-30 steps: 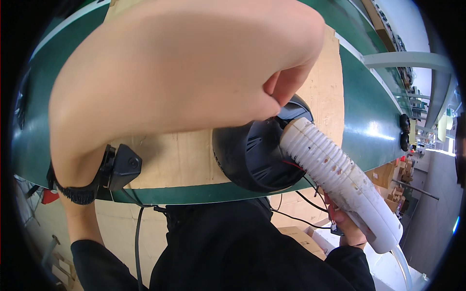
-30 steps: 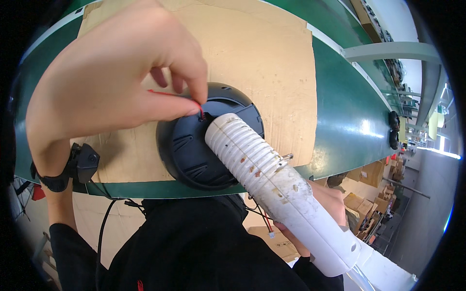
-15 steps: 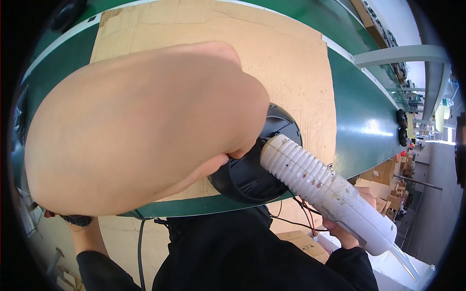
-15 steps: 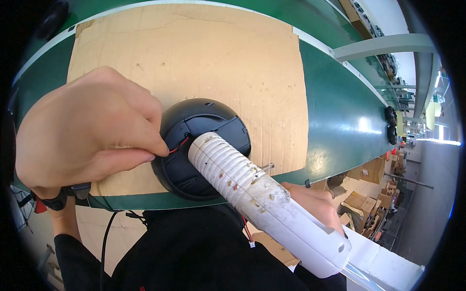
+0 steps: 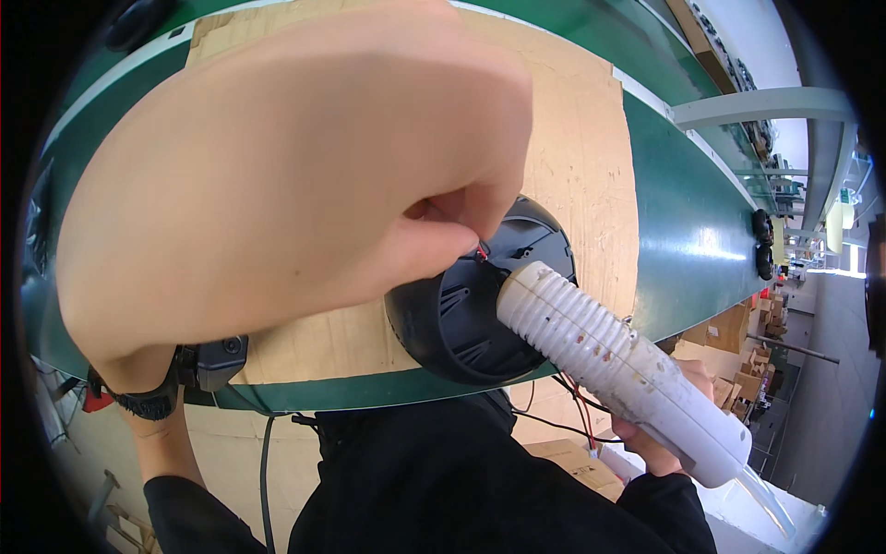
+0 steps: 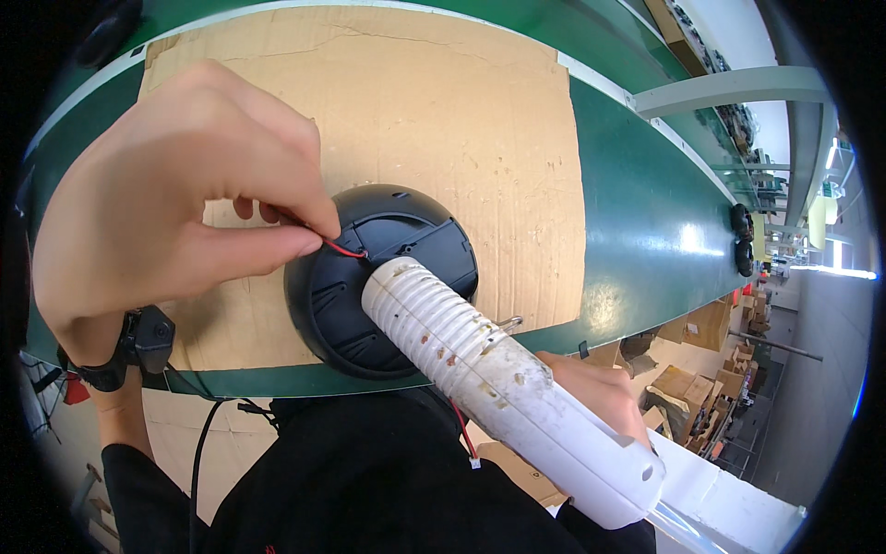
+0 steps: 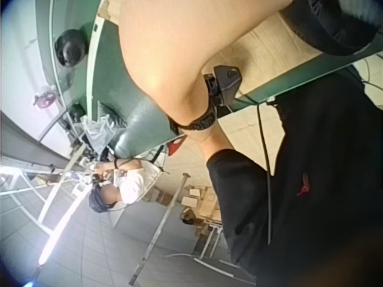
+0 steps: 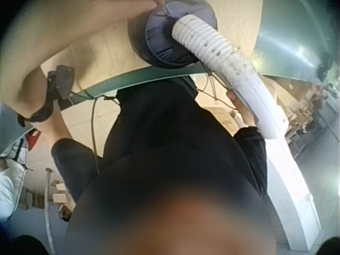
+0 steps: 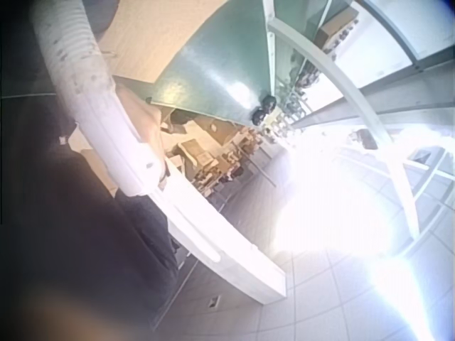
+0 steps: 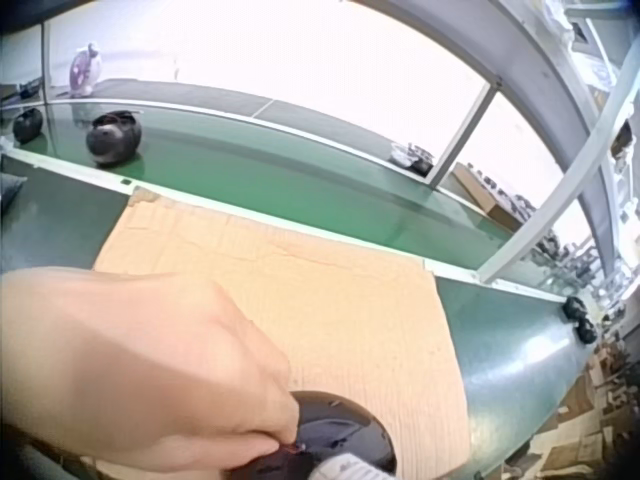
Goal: Applying hot glue to secure wires inside black plastic housings on an assembly line.
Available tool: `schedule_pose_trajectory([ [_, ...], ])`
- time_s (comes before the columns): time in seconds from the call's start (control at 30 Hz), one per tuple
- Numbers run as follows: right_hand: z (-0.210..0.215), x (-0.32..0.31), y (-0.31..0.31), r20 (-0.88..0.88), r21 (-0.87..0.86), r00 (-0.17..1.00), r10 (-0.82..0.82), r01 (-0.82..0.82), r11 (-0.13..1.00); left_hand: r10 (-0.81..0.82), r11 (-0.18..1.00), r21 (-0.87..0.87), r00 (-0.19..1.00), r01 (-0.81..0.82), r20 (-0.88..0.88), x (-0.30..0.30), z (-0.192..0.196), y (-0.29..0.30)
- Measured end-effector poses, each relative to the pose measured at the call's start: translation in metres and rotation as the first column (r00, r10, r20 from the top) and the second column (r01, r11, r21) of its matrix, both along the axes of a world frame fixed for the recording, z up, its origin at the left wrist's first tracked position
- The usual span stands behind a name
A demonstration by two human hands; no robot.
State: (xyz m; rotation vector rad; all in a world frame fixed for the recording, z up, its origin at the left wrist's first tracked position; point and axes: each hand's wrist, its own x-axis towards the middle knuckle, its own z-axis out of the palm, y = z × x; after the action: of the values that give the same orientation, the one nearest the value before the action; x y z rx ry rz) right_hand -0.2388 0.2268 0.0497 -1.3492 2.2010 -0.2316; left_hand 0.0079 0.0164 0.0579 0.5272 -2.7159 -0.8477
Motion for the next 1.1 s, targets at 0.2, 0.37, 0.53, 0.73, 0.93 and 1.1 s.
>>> schedule_pose_trajectory([
  [0.2,-0.013,0.001,0.002,0.211,-0.428,0.977,0.009,0.084,0.900,-0.006,0.998,-0.058,1.000,0.004,-0.026,-0.003,-0.001,-0.008],
  [0.37,-0.011,0.000,0.003,0.245,-0.459,0.969,0.038,0.082,0.885,0.069,0.989,0.134,0.994,-0.058,-0.080,-0.001,-0.007,-0.016],
  [0.53,-0.005,0.000,0.010,0.319,-0.413,0.948,-0.012,0.151,0.898,0.111,0.987,-0.110,0.993,-0.115,-0.040,0.001,0.002,0.001],
  [0.73,-0.011,-0.005,0.020,0.384,-0.352,0.916,-0.117,0.262,0.899,0.002,0.999,0.036,0.997,0.001,-0.076,0.003,-0.035,-0.030],
  [0.93,-0.011,-0.005,0.023,0.461,-0.280,0.869,-0.182,0.337,0.899,0.030,0.999,0.039,0.997,-0.027,-0.072,0.009,-0.029,-0.026],
  [1.1,-0.012,-0.010,0.013,0.467,-0.249,0.876,-0.122,0.262,0.932,0.022,0.993,-0.114,0.999,-0.026,-0.039,0.019,-0.024,-0.022],
])
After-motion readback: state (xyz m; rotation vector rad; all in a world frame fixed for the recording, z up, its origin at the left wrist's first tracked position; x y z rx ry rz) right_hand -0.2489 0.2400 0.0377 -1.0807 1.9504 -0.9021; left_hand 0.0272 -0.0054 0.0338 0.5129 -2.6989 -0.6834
